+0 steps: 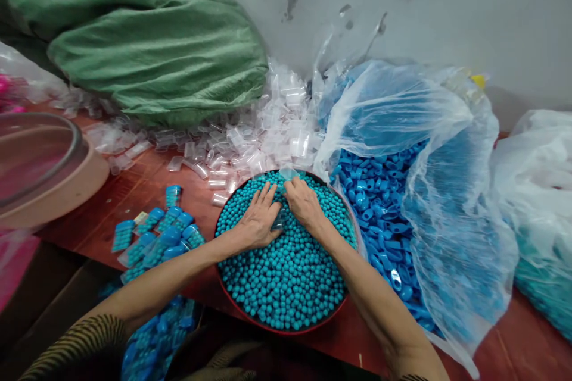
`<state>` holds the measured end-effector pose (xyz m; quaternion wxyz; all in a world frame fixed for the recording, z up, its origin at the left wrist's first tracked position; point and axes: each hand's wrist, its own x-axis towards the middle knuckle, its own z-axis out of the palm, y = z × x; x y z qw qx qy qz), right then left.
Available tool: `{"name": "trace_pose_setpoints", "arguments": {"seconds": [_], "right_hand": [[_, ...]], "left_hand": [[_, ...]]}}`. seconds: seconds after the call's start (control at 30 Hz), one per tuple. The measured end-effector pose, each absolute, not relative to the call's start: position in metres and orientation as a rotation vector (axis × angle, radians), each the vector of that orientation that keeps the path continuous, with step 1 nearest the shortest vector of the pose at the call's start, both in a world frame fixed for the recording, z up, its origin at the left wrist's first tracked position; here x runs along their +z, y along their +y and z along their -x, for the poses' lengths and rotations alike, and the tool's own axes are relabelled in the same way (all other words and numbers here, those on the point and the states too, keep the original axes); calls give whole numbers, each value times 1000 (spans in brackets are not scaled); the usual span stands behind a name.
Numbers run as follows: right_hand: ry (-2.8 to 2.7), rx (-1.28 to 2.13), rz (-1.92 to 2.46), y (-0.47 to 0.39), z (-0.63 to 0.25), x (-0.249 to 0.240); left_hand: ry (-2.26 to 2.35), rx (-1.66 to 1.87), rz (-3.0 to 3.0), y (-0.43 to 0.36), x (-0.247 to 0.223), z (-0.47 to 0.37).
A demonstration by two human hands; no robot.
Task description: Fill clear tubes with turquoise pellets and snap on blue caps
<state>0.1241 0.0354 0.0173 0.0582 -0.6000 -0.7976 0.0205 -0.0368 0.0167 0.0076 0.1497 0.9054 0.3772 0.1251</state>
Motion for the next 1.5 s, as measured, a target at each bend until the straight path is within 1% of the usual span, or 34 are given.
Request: {"name": "trace_pose_setpoints", "arguments": {"seconds": [0.17, 0.23, 0.3, 0.37, 0.47, 0.53, 0.6, 0.77, 0.83, 0.93, 1.03, 1.13, 1.37, 1.5], "right_hand": [[-2414, 401, 1624, 1, -136, 11], [-2372, 570, 1556, 2, -139, 15], [-2251, 706, 1578, 13, -141, 21], [-2076, 658, 1737, 29, -140, 27], [-1904, 345, 2037, 53, -130, 31], [-1898, 181, 2163, 62, -122, 29], [-1967, 129, 2169, 66, -118, 24], [-2227, 201, 1861, 61, -129, 9], [-2288, 231, 1733, 61, -133, 5], [-2279, 376, 1590, 64, -133, 0], [-2197, 559, 1509, 63, -132, 1], [-2131, 666, 1394, 54, -136, 4], [-1599, 773, 1407, 28, -140, -7], [-1390, 852, 1374, 24, -128, -11]], "left_hand": [[944, 376, -2575, 18, 5, 38], [954, 333, -2519, 17, 8, 38], [982, 264, -2475, 18, 13, 36], [1014, 173, -2485, 21, 20, 34], [1057, 79, -2539, 25, 27, 30], [1069, 82, -2546, 24, 27, 29], [1091, 135, -2548, 22, 24, 30], [1032, 311, -2661, 21, 10, 35], [991, 322, -2673, 24, 7, 35], [998, 291, -2666, 28, 7, 35], [1034, 174, -2645, 30, 13, 34], [1060, 97, -2624, 29, 21, 34], [1022, 180, -2525, 33, 21, 32], [958, 123, -2457, 41, 19, 29]]}}
